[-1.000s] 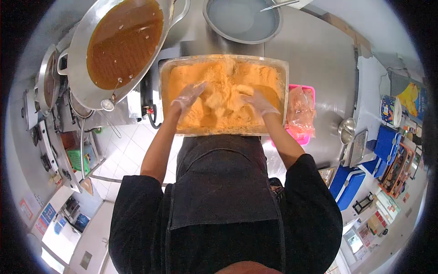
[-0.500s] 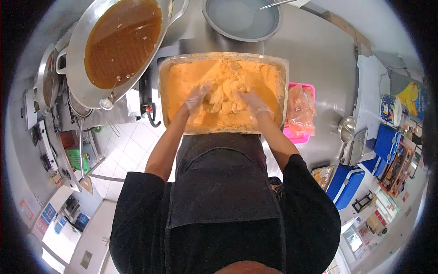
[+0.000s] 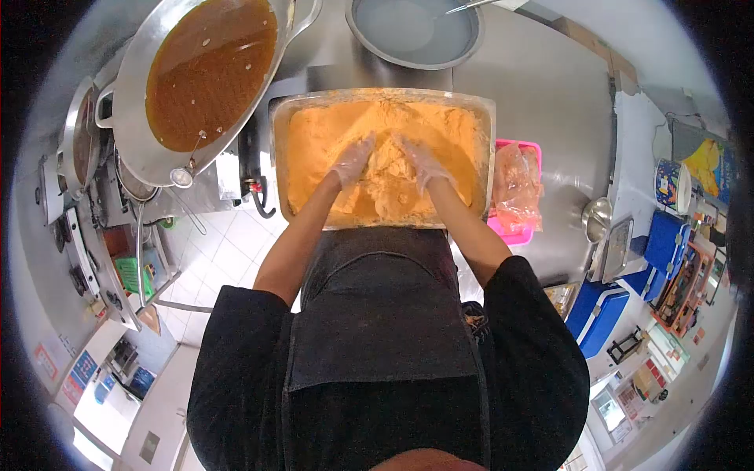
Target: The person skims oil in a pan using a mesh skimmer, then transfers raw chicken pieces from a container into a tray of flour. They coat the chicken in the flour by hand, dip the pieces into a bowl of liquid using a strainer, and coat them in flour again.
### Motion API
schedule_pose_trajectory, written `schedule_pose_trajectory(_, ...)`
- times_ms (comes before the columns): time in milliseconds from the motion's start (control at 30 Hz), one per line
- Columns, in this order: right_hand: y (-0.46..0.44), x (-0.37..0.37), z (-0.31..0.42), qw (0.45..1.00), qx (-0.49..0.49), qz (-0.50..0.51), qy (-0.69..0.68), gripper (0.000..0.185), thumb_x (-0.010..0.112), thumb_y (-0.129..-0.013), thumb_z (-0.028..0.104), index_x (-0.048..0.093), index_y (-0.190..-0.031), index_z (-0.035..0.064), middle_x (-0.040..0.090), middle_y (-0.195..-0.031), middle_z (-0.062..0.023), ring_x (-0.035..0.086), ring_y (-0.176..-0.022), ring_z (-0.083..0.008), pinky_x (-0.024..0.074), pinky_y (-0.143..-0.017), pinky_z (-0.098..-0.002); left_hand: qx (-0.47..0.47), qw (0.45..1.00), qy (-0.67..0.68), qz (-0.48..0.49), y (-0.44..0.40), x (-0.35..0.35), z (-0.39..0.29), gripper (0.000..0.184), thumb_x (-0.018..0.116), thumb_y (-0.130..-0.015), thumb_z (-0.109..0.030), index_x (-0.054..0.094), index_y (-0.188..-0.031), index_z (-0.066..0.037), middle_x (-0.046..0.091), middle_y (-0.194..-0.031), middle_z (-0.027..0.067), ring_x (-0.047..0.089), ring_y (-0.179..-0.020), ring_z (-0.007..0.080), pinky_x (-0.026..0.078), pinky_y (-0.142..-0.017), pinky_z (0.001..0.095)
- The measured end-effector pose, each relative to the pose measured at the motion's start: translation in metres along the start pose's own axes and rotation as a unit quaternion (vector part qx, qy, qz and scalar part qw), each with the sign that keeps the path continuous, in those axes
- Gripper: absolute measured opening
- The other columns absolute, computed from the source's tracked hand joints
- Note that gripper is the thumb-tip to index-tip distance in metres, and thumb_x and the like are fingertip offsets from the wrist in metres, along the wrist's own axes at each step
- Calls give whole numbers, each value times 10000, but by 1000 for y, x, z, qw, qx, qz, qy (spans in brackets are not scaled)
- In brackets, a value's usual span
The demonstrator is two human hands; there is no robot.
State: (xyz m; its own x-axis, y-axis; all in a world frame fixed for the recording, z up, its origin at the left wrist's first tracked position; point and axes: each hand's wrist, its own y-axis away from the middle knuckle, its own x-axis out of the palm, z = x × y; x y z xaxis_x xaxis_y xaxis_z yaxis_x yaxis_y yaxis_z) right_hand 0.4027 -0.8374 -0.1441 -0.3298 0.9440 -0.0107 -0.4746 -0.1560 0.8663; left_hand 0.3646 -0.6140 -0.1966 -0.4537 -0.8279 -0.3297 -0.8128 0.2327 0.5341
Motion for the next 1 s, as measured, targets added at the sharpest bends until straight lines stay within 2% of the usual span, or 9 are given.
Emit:
schedule_pose_trajectory(100,-46,-56,-34,959,-210,56,181,908,568,-922,671,348,-1569,74,403,-1564,-242,407,-1440,-374,363,-1144,-478,-55,997,45,-38,21,-50,-37,606,412,-1067,-338,277,-1588,-59,423,-1513,321,477,-1363,437,377,-1145,447)
schedule_pose_trajectory(167,-50,-74,-17,933,-222,-3,284,923,576,-906,681,388,-1542,39,455,-1522,-263,450,-1408,-391,376,-1131,-483,-137,985,-78,-68,18,-77,-46,687,444,-1035,-465,344,-1556,-29,463,-1479,325,515,-1325,434,403,-1116,460)
schedule_pose_trajectory(233,-12,-72,47,946,-77,-169,267,940,586,-891,686,424,-1512,0,498,-1487,-266,487,-1376,-408,384,-1122,-483,-179,967,-120,-136,-22,-81,-7,813,468,-985,-602,390,-1528,-3,496,-1450,321,552,-1285,422,433,-1078,466)
schedule_pose_trajectory(367,-47,-16,61,974,-76,-135,167,1132,627,-813,751,317,-1542,-57,287,-1627,-250,342,-1482,-361,342,-1161,-456,-211,969,62,-111,-61,-50,-32,1073,478,-860,-815,431,-1481,59,524,-1436,290,572,-1273,386,453,-1038,453)
schedule_pose_trajectory(500,-24,6,62,987,-90,-60,120,1062,600,-839,735,359,-1535,-30,371,-1581,-258,330,-1489,-377,359,-1147,-484,-138,977,165,3,-83,-25,-3,963,479,-913,-752,497,-1405,75,563,-1389,272,588,-1229,369,456,-1026,446)
schedule_pose_trajectory(600,6,-19,37,970,-142,-58,191,1011,585,-865,715,382,-1526,-23,429,-1543,-253,358,-1471,-376,357,-1152,-493,-28,999,-20,-2,-18,-62,-1,782,465,-972,-617,501,-1407,32,590,-1355,260,588,-1213,366,448,-1043,452)
schedule_pose_trajectory(667,48,-41,39,957,-151,-45,245,986,579,-877,699,404,-1507,-38,475,-1498,-266,428,-1421,-383,381,-1133,-501,-112,992,-53,-35,9,-72,10,562,412,-1065,-396,424,-1506,-49,534,-1432,256,539,-1292,366,418,-1097,443)
schedule_pose_trajectory(833,9,-53,-42,848,-129,-149,491,936,548,-912,661,472,-1414,-125,576,-1348,-339,585,-1274,-398,487,-1003,-497,-176,961,-211,11,45,-47,15,952,423,-940,-695,370,-1495,77,539,-1400,320,544,-1307,385,435,-1083,442)
schedule_pose_trajectory(1000,-5,12,3,929,-5,-61,366,926,546,-917,654,444,-1453,-94,544,-1390,-344,558,-1313,-377,454,-1066,-453,-117,991,-69,-10,-31,25,62,1146,424,-881,-832,340,-1495,132,556,-1377,337,555,-1304,387,447,-1067,441)
